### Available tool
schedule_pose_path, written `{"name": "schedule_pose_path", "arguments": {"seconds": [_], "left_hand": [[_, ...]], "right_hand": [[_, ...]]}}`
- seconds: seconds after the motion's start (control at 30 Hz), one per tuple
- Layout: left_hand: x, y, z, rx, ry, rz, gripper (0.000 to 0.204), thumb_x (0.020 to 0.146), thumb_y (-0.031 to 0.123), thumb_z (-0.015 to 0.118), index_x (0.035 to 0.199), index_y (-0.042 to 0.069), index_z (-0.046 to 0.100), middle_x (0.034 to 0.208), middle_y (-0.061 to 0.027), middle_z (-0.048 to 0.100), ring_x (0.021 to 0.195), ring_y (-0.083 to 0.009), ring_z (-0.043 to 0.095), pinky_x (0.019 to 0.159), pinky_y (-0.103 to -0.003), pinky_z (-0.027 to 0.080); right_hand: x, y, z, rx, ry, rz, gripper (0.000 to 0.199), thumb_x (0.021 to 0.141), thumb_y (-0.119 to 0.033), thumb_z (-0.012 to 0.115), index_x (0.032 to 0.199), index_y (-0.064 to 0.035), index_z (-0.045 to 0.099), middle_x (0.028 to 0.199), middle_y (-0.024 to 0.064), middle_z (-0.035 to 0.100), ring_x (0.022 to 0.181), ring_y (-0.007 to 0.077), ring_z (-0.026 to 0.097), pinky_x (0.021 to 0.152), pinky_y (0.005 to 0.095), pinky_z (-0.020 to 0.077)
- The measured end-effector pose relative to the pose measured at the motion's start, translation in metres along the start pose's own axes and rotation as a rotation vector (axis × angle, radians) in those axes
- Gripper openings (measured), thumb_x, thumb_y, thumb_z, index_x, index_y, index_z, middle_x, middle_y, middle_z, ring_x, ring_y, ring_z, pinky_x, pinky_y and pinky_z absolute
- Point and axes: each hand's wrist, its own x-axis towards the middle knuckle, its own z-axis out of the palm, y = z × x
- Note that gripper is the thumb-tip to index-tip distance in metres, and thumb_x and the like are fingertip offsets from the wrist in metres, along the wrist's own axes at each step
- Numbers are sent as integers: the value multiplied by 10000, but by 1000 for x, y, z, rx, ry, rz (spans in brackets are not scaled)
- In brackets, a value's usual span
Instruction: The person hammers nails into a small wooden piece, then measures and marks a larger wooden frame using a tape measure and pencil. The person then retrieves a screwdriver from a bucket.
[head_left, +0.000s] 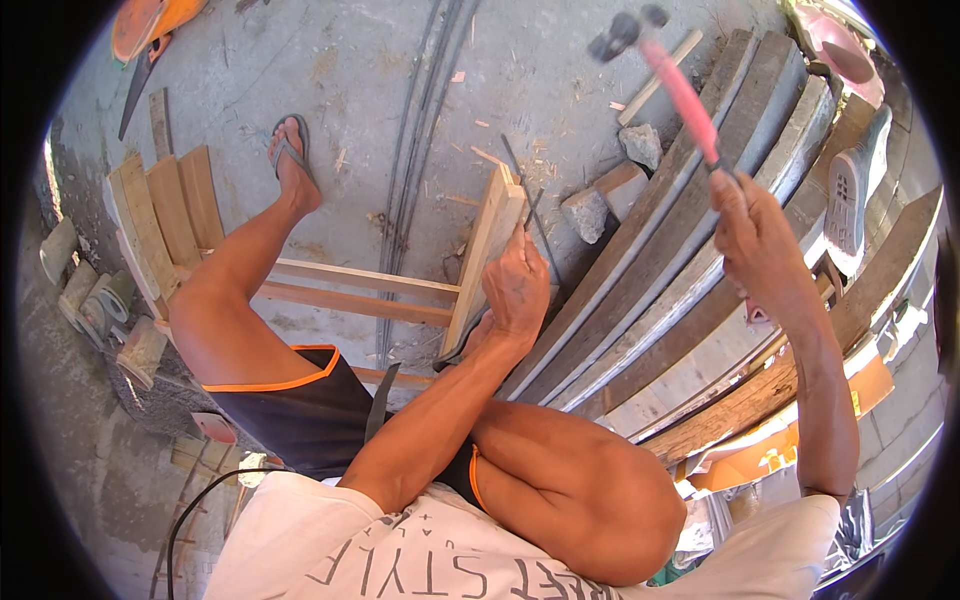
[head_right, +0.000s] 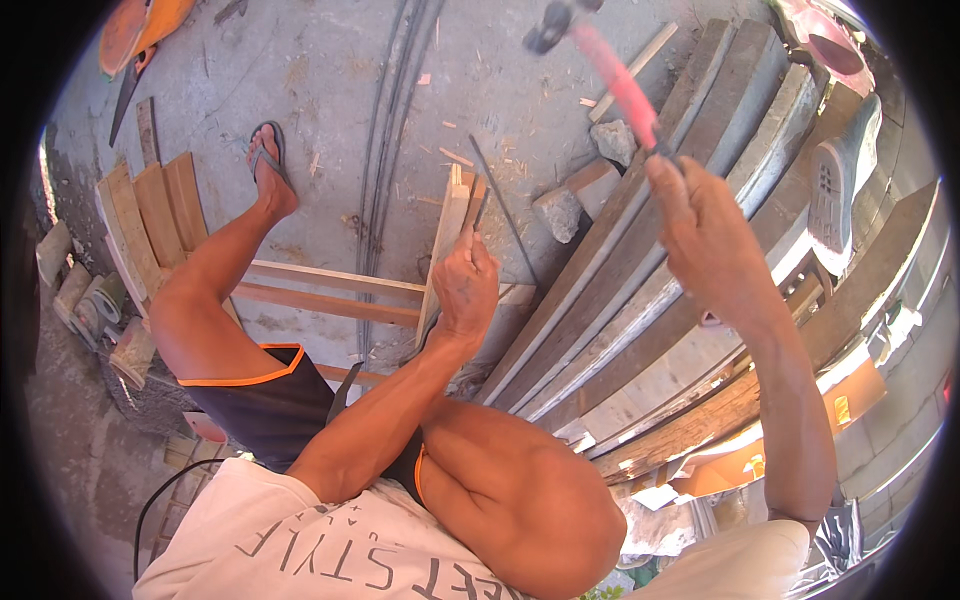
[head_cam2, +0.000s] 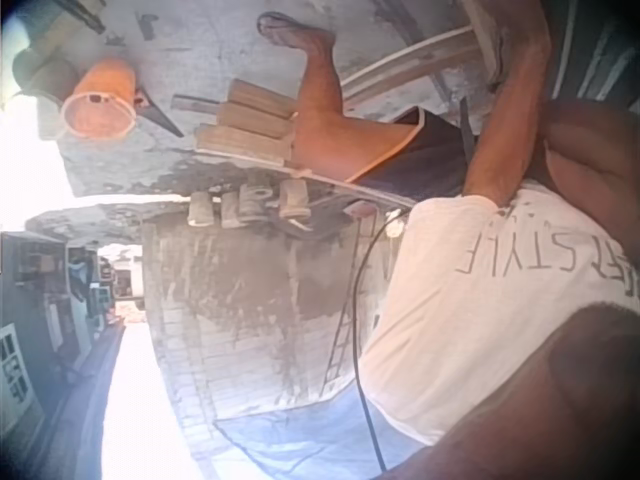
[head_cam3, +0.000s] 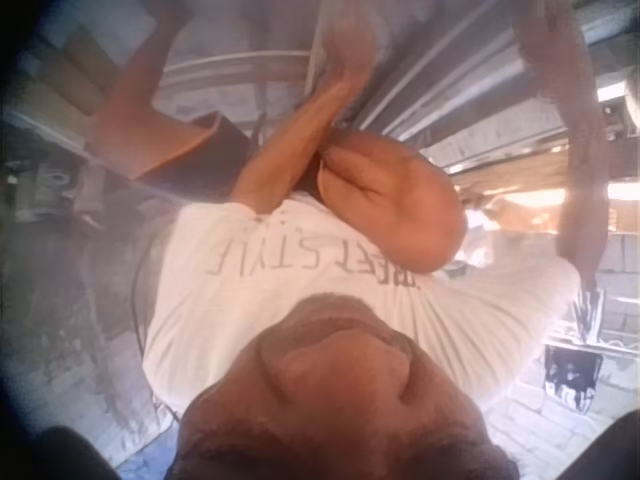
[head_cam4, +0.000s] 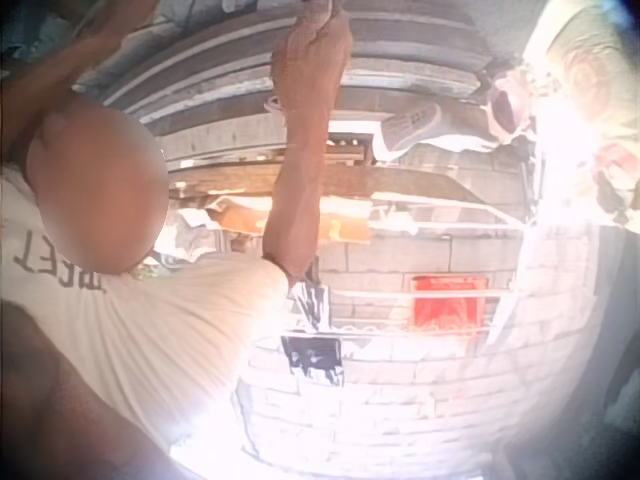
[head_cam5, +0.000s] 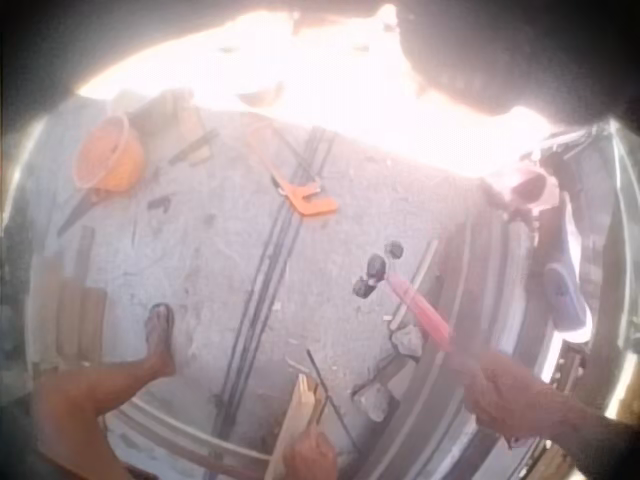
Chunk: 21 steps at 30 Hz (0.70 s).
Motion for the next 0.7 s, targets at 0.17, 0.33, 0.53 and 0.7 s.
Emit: {"name": "schedule_pose_path", "arguments": {"seconds": [0.17, 0.33, 0.53, 0.7], "left_hand": [[-1, 3, -12, -60, -77, -14, 290, 1064, 139, 513, 1153, -67, 697, 694, -175, 702, 547, -289, 676, 567, -400, 509], [21, 47, -81, -160, -532, -252, 387, 1067, 185, 570, 1373, -41, 636, 797, -94, 749, 579, -143, 665, 597, -305, 534], [77, 4, -89, 190, -217, 259, 877, 935, 309, 803, 1597, -41, 347, 1400, -320, 590, 1291, -317, 621, 999, -391, 555], [63, -1, -38, 117, -232, 369, 1062, 853, 219, 847, 1623, -90, 184, 1547, -353, 431, 1430, -378, 486, 1135, -422, 464]], "right_hand": [[-16, -2, -4, -50, -214, 172, 482, 1106, -535, 477, 936, -86, 523, 634, -67, 373, 495, 35, 415, 440, 245, 322], [-10, 22, -6, 126, 126, -117, 481, 1092, -556, 496, 985, -90, 551, 631, -71, 345, 531, 34, 364, 463, 226, 313], [-15, 70, 25, 306, -1, 6, 479, 1100, -551, 482, 980, -90, 538, 629, -71, 345, 518, 35, 357, 453, 229, 303], [-14, 107, 51, 235, -78, 15, 502, 1117, -509, 466, 857, -81, 498, 643, -42, 383, 564, 75, 419, 509, 307, 352]]}}
